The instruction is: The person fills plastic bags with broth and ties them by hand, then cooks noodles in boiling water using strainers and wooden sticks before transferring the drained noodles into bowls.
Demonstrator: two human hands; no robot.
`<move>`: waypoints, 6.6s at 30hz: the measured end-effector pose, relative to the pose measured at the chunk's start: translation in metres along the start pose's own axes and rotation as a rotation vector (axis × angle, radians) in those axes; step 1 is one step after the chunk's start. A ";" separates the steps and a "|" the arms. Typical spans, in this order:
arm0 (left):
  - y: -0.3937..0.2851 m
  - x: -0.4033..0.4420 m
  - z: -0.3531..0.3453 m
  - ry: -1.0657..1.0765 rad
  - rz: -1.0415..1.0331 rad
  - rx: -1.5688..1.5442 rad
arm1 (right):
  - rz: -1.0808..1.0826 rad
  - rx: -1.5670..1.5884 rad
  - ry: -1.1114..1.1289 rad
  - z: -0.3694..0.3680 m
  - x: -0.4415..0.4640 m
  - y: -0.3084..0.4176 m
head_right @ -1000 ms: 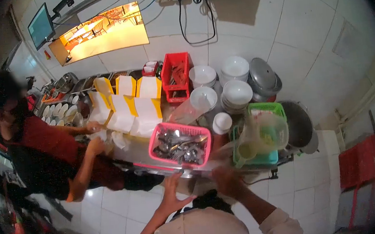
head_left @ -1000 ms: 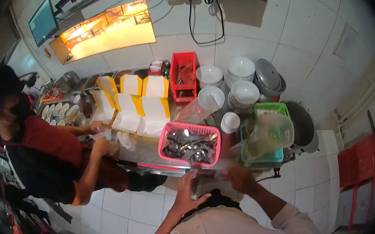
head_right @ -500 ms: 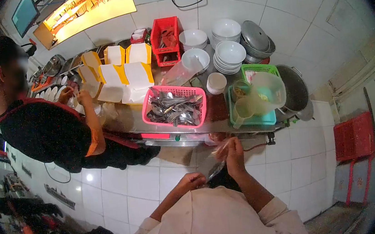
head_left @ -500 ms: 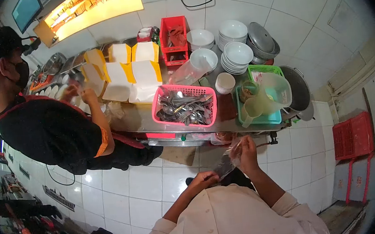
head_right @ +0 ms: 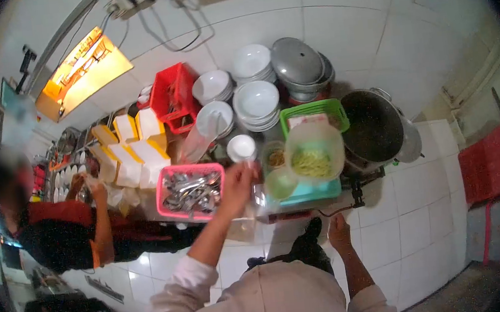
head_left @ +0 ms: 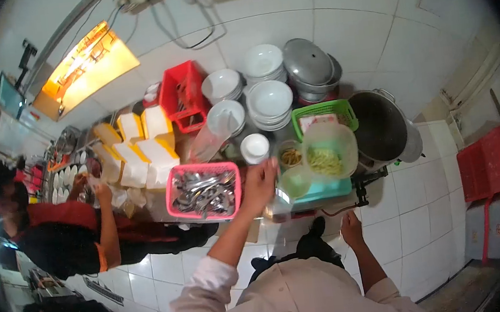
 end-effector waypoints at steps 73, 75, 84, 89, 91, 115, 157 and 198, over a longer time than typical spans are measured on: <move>-0.035 -0.270 0.269 -1.243 -0.029 0.765 | -0.090 0.480 0.806 -0.210 -0.134 0.305; -0.036 -0.251 0.246 -0.952 -0.031 0.513 | -0.120 0.503 0.887 -0.228 -0.130 0.282; 0.007 -0.211 0.152 -0.196 0.280 -0.549 | -0.550 0.854 1.399 -0.244 -0.179 0.278; 0.039 -0.217 0.174 -0.180 0.179 -0.014 | -0.315 0.464 1.246 -0.233 -0.152 0.258; 0.027 -0.211 0.175 -0.166 0.101 0.369 | -0.076 0.096 1.129 -0.230 -0.146 0.253; 0.054 -0.192 0.037 -0.160 0.675 -1.162 | 0.382 -0.002 0.538 -0.134 -0.068 0.208; 0.086 -0.142 0.042 -0.314 0.344 -0.139 | 0.756 -0.378 0.418 -0.125 -0.052 0.291; 0.090 -0.079 0.012 -0.256 0.308 0.154 | -0.280 0.762 0.184 0.203 0.019 0.155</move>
Point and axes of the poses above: each hand's wrist, its own x-axis towards the middle knuckle, its own z-axis out of the back of the hand, y = z × x, the point moved 8 cm from there along x, towards the middle knuckle, and after that the axes turned 11 degrees about -z, right-handed, at the moved point
